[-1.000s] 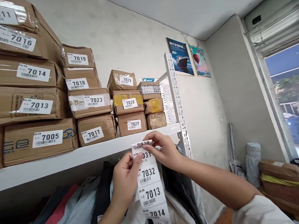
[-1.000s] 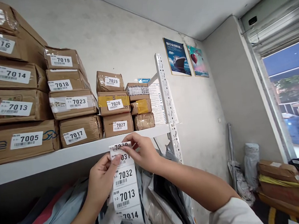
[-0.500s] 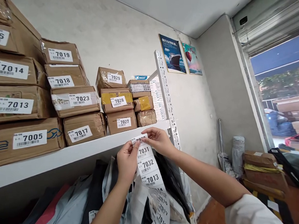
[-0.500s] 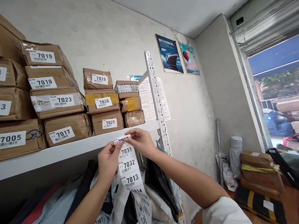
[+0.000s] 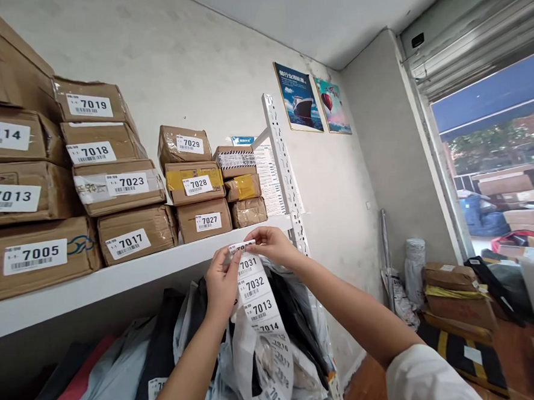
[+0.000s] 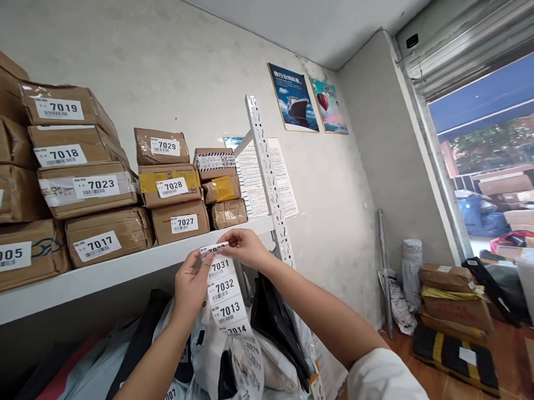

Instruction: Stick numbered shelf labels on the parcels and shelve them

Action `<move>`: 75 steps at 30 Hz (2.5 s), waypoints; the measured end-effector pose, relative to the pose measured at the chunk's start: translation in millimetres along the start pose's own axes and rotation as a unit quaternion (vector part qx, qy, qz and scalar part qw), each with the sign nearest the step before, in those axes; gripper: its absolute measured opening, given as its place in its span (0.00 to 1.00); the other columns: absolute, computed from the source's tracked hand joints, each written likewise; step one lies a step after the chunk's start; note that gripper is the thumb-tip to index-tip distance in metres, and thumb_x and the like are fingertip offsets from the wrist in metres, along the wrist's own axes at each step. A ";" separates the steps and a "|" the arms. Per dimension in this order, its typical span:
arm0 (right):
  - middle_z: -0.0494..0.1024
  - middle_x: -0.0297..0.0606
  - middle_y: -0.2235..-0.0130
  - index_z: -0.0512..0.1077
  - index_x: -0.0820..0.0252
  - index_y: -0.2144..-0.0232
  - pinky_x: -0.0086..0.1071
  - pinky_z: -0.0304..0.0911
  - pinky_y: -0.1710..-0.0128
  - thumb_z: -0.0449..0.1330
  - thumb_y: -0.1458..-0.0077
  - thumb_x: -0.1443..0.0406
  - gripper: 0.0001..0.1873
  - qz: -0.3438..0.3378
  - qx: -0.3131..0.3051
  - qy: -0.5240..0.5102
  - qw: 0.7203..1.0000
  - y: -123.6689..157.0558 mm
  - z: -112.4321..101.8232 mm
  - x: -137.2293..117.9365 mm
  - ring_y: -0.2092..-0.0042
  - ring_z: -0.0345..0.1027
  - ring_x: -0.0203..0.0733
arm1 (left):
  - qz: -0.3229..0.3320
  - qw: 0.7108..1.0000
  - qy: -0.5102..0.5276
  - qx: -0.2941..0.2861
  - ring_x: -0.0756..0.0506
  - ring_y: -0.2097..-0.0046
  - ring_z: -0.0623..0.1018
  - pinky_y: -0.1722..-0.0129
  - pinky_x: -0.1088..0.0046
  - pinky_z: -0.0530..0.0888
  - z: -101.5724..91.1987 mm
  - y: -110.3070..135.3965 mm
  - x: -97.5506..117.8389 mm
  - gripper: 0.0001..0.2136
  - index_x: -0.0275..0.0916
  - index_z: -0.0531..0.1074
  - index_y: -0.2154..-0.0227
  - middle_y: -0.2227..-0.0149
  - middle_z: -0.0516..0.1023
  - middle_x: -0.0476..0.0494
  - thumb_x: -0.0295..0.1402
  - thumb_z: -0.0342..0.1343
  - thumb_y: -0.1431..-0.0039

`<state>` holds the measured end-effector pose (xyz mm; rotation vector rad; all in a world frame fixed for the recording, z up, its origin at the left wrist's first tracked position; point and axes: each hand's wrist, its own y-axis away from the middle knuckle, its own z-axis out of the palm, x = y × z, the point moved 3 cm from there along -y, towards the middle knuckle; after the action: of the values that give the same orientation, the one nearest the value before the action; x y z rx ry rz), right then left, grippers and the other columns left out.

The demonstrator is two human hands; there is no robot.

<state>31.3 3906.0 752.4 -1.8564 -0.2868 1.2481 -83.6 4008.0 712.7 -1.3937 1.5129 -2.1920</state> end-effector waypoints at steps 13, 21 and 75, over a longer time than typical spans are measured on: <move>0.77 0.36 0.65 0.76 0.58 0.69 0.30 0.64 0.66 0.65 0.48 0.61 0.06 -0.161 0.080 0.137 0.974 8.1 1.0 -20.4 0.63 0.70 0.37 | -0.084 0.992 0.098 0.011 0.50 0.75 0.72 0.75 0.76 0.69 10.3 -4.0 -3.4 0.21 0.34 0.75 0.66 0.76 0.74 0.51 0.47 0.67 0.56; 0.77 0.38 0.65 0.76 0.58 0.67 0.33 0.67 0.62 0.62 0.45 0.63 0.05 -0.228 0.231 0.176 0.929 -43.3 -25.0 -16.5 0.64 0.70 0.39 | -0.059 0.995 -0.047 -0.067 0.47 0.71 0.74 0.72 0.76 0.69 10.7 -6.1 0.8 0.16 0.37 0.74 0.70 0.72 0.78 0.47 0.45 0.65 0.54; 0.70 0.35 0.64 0.69 0.57 0.58 0.35 0.65 0.65 0.68 0.54 0.63 0.20 -0.173 0.274 0.308 0.894 -103.3 -55.3 -63.2 0.68 0.64 0.38 | 0.063 0.997 -0.021 -0.046 0.42 0.53 0.76 0.54 0.72 0.71 15.4 4.6 15.3 0.14 0.39 0.80 0.63 0.54 0.78 0.41 0.43 0.57 0.42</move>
<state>74.5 3901.7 878.2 -1.5128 0.0840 0.3882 -82.5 3986.9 719.3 -1.3232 1.6585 -2.0305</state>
